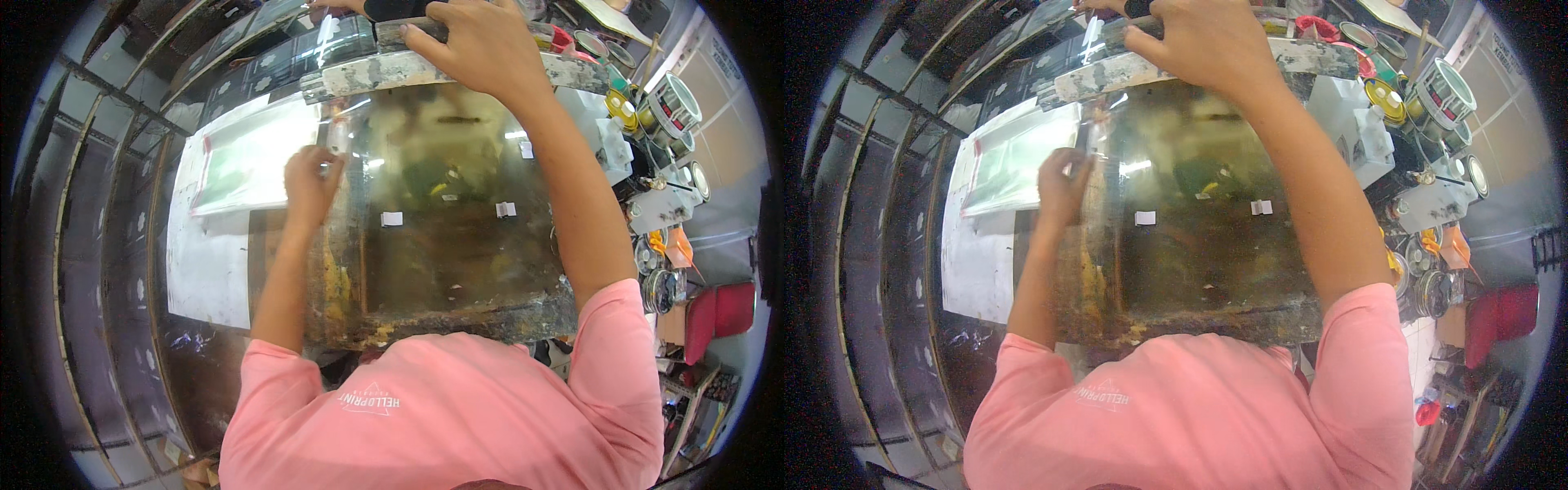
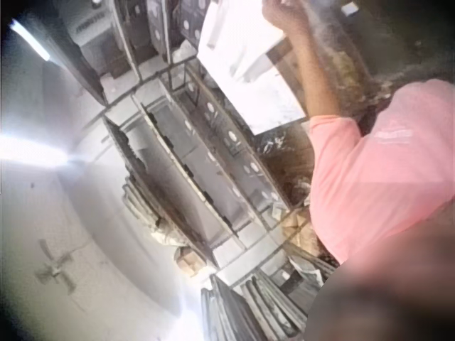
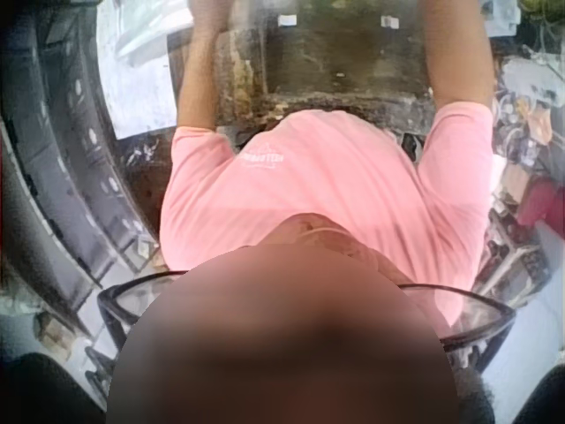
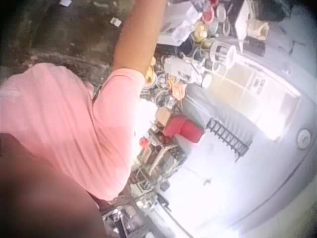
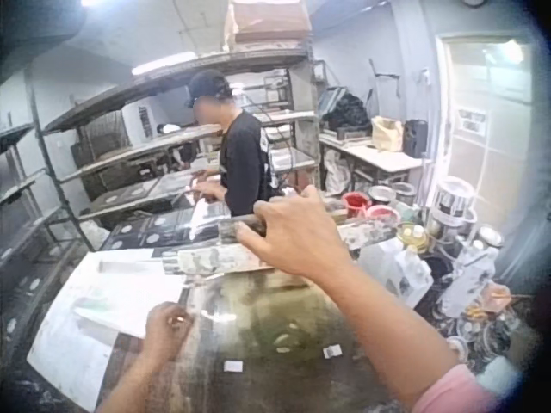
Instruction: The person repeatedly uses a squeegee to pull green ink across a screen-printing frame, then lifts the frame to reveal a white flower design on the substrate below. The cycle of inking, squeegeeing, and lifting is repeated multiple times throughout the clip.
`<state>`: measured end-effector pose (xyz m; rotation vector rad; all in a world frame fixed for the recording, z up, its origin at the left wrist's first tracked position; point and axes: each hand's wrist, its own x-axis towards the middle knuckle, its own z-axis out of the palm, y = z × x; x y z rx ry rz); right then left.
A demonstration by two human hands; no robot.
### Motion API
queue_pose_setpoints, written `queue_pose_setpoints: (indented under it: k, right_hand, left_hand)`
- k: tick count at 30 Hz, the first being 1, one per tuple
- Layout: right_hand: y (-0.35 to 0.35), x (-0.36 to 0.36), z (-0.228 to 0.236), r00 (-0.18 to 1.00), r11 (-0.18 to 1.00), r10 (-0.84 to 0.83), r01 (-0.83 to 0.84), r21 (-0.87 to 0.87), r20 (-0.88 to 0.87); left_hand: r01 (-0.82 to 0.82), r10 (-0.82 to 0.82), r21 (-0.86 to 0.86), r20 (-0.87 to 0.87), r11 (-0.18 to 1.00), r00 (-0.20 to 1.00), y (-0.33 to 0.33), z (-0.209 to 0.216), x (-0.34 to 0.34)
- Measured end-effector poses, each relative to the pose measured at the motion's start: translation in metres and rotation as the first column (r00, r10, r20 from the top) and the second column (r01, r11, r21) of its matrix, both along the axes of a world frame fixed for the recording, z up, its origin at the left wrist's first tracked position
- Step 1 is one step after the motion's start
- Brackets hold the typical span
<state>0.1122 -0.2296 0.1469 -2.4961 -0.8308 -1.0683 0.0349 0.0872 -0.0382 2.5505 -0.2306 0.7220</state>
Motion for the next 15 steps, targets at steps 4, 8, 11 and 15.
queue_pose_setpoints:
  k: [4, 8, 11, 15]
  right_hand:
    - [0.0, 0.001, -0.004, 0.999, 0.999, 0.031, -0.031, 0.024, 0.018]
    - [-0.001, 0.002, -0.007, 0.999, 1.0, 0.027, -0.027, 0.01, 0.024]
    - [0.0, 0.006, -0.005, 1.0, 1.0, 0.02, -0.02, 0.002, 0.015]
    - [0.0, 0.012, 0.001, 1.0, 1.0, 0.01, -0.01, -0.019, -0.013]
  left_hand:
    - [0.104, -0.096, 0.055, -0.134, 0.993, 0.986, -0.09, -0.035, -0.004]
    - [0.345, -0.239, 0.248, -0.373, 0.905, 0.897, -0.153, -0.066, -0.005]
    - [0.398, -0.292, 0.26, -0.364, 0.88, 0.884, -0.189, -0.077, -0.005]
    - [0.404, -0.304, 0.27, -0.346, 0.874, 0.888, -0.221, -0.083, -0.017]
